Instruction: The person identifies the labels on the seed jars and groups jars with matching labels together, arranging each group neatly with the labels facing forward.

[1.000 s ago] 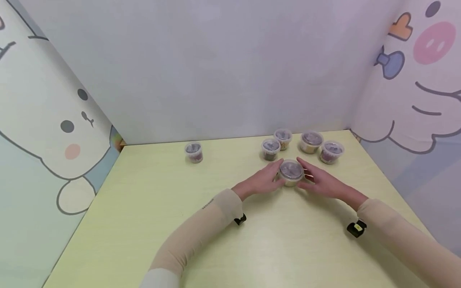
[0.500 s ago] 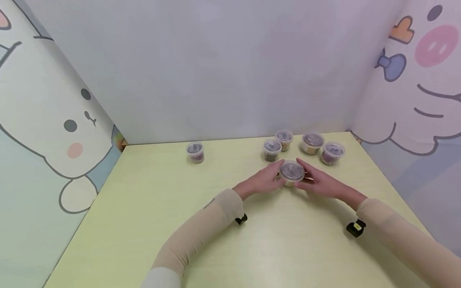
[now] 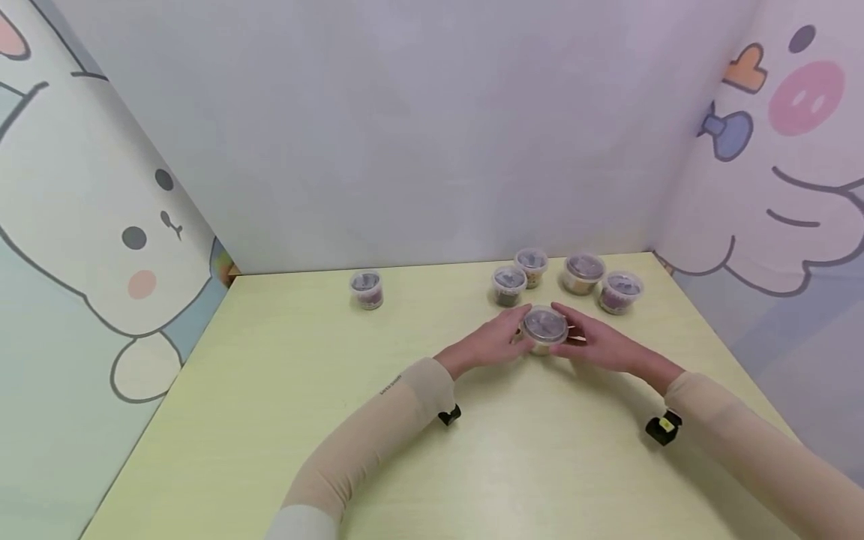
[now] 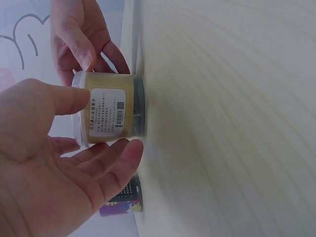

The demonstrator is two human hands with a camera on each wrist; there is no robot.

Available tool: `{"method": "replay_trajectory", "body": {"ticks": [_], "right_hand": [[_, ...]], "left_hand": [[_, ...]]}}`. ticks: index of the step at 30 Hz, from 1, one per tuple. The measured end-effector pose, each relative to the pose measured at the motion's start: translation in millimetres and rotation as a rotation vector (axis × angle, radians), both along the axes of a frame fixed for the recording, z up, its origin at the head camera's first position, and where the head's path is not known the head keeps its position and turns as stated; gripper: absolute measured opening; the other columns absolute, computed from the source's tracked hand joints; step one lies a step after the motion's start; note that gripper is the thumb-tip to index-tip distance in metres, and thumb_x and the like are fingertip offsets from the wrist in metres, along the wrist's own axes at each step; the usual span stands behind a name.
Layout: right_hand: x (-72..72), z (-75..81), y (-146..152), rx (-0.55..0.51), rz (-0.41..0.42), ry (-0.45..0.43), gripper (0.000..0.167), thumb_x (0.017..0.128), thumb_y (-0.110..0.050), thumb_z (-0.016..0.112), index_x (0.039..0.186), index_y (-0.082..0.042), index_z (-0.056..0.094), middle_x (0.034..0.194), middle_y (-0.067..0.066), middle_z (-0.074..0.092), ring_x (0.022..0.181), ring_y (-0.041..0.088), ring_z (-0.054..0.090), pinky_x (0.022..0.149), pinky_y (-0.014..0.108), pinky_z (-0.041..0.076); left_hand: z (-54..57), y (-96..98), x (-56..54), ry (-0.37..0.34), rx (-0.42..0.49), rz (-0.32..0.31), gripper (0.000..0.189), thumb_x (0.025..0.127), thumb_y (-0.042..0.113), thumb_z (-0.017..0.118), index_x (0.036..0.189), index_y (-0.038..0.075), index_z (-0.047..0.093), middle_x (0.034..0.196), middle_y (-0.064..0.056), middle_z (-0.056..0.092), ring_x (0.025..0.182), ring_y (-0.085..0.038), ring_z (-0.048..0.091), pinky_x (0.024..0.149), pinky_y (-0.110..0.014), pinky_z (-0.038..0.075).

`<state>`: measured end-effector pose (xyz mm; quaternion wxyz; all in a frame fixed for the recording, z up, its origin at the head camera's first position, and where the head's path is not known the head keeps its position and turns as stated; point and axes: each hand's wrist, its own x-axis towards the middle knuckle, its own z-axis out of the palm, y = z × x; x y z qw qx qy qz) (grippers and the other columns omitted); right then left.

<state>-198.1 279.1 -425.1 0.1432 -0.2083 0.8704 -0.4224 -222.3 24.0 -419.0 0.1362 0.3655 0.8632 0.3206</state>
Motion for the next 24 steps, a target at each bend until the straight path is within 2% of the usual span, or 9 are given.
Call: {"method": "replay_trajectory", "body": {"ticks": [3,6,11,15,19,21,24], "right_hand": [[-1.6,3.4,-1.2,0.025,0.004,-0.001,0.089,0.096,-0.031,0.073,0.159,0.003,0.02,0.144,0.029,0.049,0.125,0.039,0.057,0.103,0.051,0.048],[-2.4,8.6,-2.6,0.043,0.013,-0.004,0.089,0.095,-0.032,0.074,0.159,0.003,0.022,0.141,0.027,0.051,0.121,0.035,0.06,0.099,0.046,0.051],[-1.7,20.9,-8.2,0.029,0.04,-0.02,0.087,0.096,-0.029,0.073,0.158,0.004,0.022,0.141,0.026,0.051,0.121,0.036,0.059,0.093,0.038,0.054],[-0.4,30.1,-15.6,0.012,0.034,-0.055,0.089,0.098,-0.032,0.07,0.161,0.0,0.016,0.145,0.027,0.048,0.126,0.039,0.056,0.097,0.045,0.053],[-1.3,34.7,-24.2,-0.078,0.005,-0.155,0.086,0.103,-0.034,0.063,0.163,-0.006,0.009,0.147,0.029,0.044,0.13,0.04,0.052,0.103,0.051,0.049],[-3.2,36.1,-29.7,-0.152,-0.006,-0.206,0.081,0.105,-0.034,0.059,0.163,-0.006,0.009,0.146,0.028,0.043,0.131,0.039,0.051,0.103,0.049,0.049],[-6.6,39.0,-38.8,-0.258,-0.014,-0.249,0.074,0.106,-0.032,0.056,0.161,-0.003,0.016,0.144,0.027,0.042,0.131,0.039,0.05,0.102,0.045,0.049]], "left_hand": [[1.7,-2.3,0.5,0.003,0.005,-0.007,0.072,0.105,0.026,0.057,0.159,-0.002,0.02,0.162,-0.017,0.03,0.148,-0.025,0.031,0.119,-0.031,0.025],[4.5,-5.9,1.0,-0.002,0.012,-0.015,0.072,0.105,0.028,0.057,0.16,0.0,0.021,0.162,-0.017,0.031,0.145,-0.025,0.037,0.117,-0.03,0.031],[12.7,-15.6,1.5,-0.062,0.049,-0.015,0.073,0.105,0.032,0.057,0.16,0.0,0.022,0.16,-0.017,0.034,0.134,-0.024,0.051,0.106,-0.028,0.044],[18.2,-25.4,-0.4,-0.122,0.131,-0.011,0.072,0.105,0.033,0.057,0.158,-0.001,0.024,0.154,-0.015,0.042,0.127,-0.021,0.056,0.101,-0.027,0.048],[25.4,-37.7,-0.2,-0.202,0.212,0.029,0.066,0.106,0.036,0.054,0.158,0.003,0.029,0.143,-0.01,0.051,0.12,-0.019,0.058,0.096,-0.029,0.051],[29.9,-43.9,0.3,-0.231,0.232,0.067,0.065,0.106,0.039,0.053,0.157,0.006,0.03,0.139,-0.009,0.053,0.117,-0.018,0.059,0.094,-0.032,0.053],[34.7,-51.6,-0.3,-0.232,0.232,0.122,0.065,0.106,0.044,0.052,0.157,0.01,0.032,0.138,-0.008,0.054,0.114,-0.018,0.061,0.093,-0.034,0.053]]}}
